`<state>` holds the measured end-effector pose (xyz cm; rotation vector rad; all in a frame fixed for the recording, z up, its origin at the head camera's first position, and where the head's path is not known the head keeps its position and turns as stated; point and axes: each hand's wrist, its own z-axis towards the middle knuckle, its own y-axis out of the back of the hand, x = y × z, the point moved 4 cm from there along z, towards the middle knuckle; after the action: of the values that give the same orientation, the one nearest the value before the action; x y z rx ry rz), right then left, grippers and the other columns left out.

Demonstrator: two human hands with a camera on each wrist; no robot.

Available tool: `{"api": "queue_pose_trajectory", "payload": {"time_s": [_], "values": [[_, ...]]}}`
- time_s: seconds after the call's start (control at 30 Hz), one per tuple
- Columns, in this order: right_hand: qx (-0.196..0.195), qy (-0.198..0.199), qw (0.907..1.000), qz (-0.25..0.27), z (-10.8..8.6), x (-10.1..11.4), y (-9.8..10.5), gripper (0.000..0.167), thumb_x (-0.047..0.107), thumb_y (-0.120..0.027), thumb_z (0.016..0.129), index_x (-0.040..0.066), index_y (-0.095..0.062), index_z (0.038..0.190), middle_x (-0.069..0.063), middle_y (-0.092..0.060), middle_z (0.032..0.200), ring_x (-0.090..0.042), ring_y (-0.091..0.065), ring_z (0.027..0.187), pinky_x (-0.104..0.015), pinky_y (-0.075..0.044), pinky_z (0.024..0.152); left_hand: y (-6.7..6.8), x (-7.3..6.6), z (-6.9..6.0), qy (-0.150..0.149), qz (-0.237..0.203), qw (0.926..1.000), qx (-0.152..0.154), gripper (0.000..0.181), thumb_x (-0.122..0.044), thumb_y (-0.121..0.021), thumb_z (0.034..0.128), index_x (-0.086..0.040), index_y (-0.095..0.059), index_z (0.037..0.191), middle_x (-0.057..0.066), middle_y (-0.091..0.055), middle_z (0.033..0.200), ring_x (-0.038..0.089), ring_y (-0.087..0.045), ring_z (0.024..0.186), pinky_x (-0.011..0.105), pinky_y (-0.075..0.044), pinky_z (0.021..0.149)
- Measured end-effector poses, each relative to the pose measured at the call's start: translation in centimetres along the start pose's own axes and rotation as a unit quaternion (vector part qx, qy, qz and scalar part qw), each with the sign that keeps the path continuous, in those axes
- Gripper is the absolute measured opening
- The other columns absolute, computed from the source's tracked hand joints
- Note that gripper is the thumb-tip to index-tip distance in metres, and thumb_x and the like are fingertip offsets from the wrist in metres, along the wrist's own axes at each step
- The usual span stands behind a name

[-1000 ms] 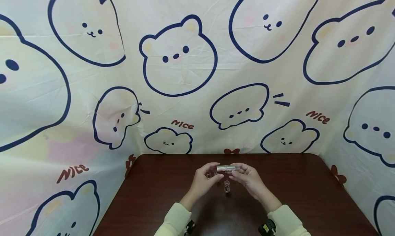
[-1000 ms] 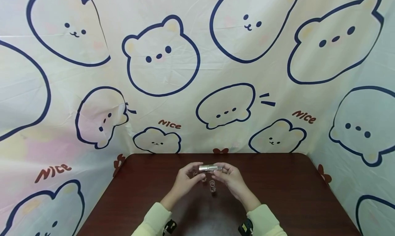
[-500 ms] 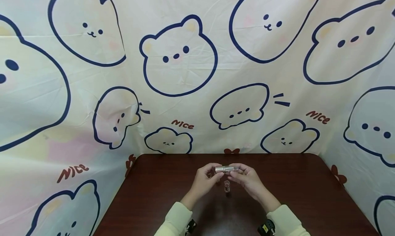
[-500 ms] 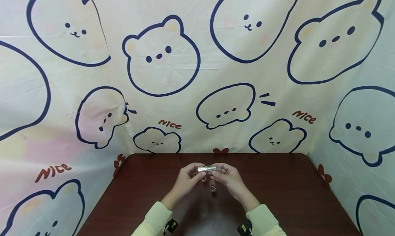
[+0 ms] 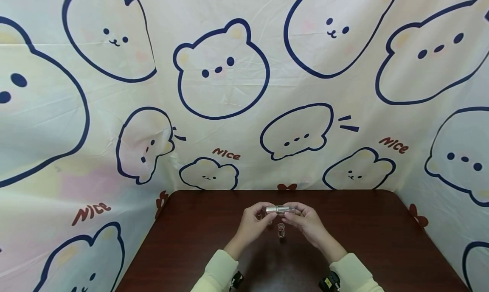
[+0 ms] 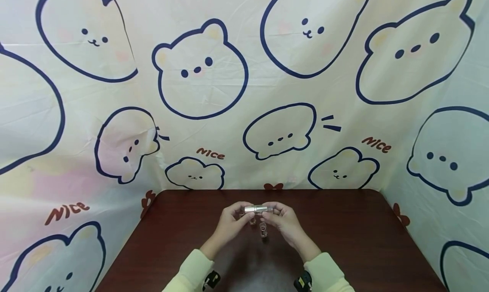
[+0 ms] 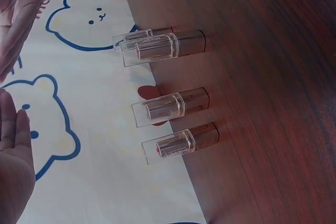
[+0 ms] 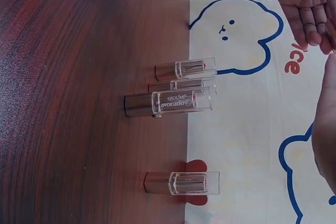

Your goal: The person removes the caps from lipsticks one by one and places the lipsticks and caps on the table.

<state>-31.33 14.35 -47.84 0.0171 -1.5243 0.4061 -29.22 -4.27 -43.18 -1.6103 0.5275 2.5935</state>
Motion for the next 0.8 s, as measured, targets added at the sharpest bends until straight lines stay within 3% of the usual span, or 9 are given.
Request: {"api": "queue_pose_trajectory", "payload": {"time_s": [0.27,0.5,0.8], "values": [[-0.004,0.001,1.0,-0.005,-0.02,-0.07,0.02,0.031,0.01,-0.071,0.089,-0.002,-0.062,0.116,-0.012,-0.069,0.106,-0.029,-0.066,0.102,-0.037,-0.051,0.088,0.0,-0.06,-0.21,0.013,-0.004,0.9999,-0.002,0.018,-0.008,-0.067,0.0918,-0.002,-0.068,0.109,0.009,-0.066,0.092,0.032,-0.06,0.076,0.024,-0.053,0.061],[0.006,0.007,0.9998,-0.018,-0.15,0.02,0.3,0.03,0.01,-0.071,0.089,-0.002,-0.063,0.115,-0.012,-0.069,0.106,-0.024,-0.068,0.098,-0.036,-0.051,0.088,-0.07,-0.27,-0.27,0.018,0.003,0.9998,0.005,0.018,-0.009,-0.067,0.0921,-0.002,-0.068,0.109,0.006,-0.067,0.094,0.024,-0.059,0.076,0.023,-0.051,0.06],[0.005,0.009,0.9995,-0.03,-0.3,0.0,0.49,0.03,0.01,-0.071,0.089,-0.002,-0.063,0.115,-0.013,-0.069,0.107,-0.036,-0.064,0.105,-0.037,-0.051,0.088,-0.14,-0.34,-0.32,0.008,0.011,0.9999,0.011,0.019,-0.009,-0.067,0.092,-0.001,-0.069,0.109,0.007,-0.069,0.097,0.02,-0.06,0.081,0.024,-0.052,0.069]]}}
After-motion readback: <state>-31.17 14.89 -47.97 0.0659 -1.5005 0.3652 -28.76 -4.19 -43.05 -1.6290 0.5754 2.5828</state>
